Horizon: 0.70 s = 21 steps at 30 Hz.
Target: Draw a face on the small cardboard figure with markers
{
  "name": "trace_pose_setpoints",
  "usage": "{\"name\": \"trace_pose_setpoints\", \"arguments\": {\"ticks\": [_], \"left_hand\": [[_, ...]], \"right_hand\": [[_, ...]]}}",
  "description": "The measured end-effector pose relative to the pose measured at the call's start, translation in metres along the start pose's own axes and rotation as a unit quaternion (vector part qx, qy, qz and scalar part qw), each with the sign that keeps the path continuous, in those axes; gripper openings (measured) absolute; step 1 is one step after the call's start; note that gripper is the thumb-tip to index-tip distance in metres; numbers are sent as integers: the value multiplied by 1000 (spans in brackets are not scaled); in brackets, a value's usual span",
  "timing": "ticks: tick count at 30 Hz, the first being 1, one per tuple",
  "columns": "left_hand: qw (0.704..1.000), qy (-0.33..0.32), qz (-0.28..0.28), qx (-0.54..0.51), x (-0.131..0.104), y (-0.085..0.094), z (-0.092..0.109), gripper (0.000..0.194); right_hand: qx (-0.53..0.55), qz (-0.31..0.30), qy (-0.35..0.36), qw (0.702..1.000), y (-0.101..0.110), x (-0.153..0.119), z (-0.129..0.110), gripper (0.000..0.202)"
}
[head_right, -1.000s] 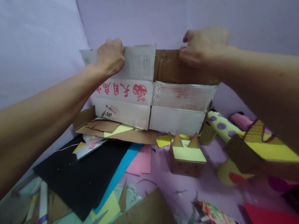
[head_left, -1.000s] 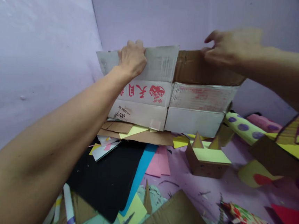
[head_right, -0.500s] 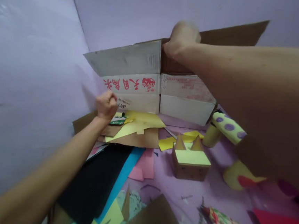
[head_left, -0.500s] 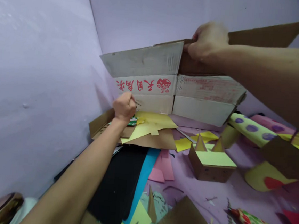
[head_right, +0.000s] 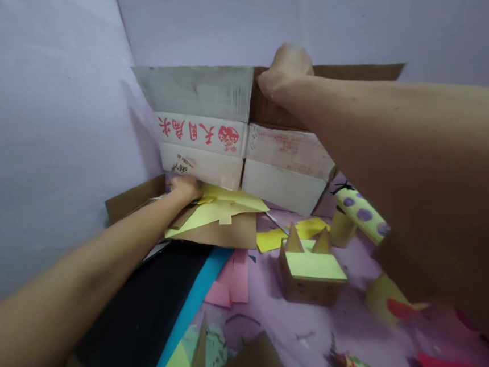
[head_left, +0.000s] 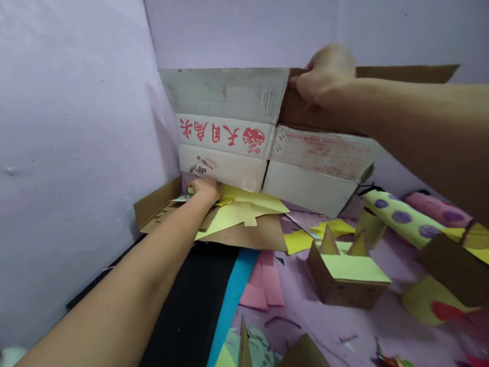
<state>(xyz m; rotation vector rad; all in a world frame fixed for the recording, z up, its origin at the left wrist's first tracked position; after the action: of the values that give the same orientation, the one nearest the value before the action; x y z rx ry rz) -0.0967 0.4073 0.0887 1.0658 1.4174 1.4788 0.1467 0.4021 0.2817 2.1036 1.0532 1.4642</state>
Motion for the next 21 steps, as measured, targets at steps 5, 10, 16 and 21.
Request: {"name": "trace_pose_setpoints", "arguments": {"ticks": [5,10,16,21], "left_hand": [[999,5,21,41,-11,4,-16,32],[998,-9,62,20,-49,21,-31,30],[995,-10,64,-76,-108,36,-35,28],[966,-13,84,-245,-164,35,-35,47]], "right_hand": [[20,7,-13,1000,-5,-4,4,15],[26,10,-20,999,-11,-14,10,7],[30,-75,-4,997,-31,-26,17,11],[35,-64,14,997,-35,-31,17,26]]}}
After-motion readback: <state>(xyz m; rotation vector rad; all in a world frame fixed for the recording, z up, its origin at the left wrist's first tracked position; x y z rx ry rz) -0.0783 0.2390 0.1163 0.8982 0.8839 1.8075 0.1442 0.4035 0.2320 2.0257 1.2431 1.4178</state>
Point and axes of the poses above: each hand's wrist, its own x-axis towards the middle knuckle, its own y-axis out of the back of the hand, z = x × y, the point moved 2 cm from there along x, towards the middle knuckle, and after that the axes turned 3 degrees about y, right-handed, at the moved point
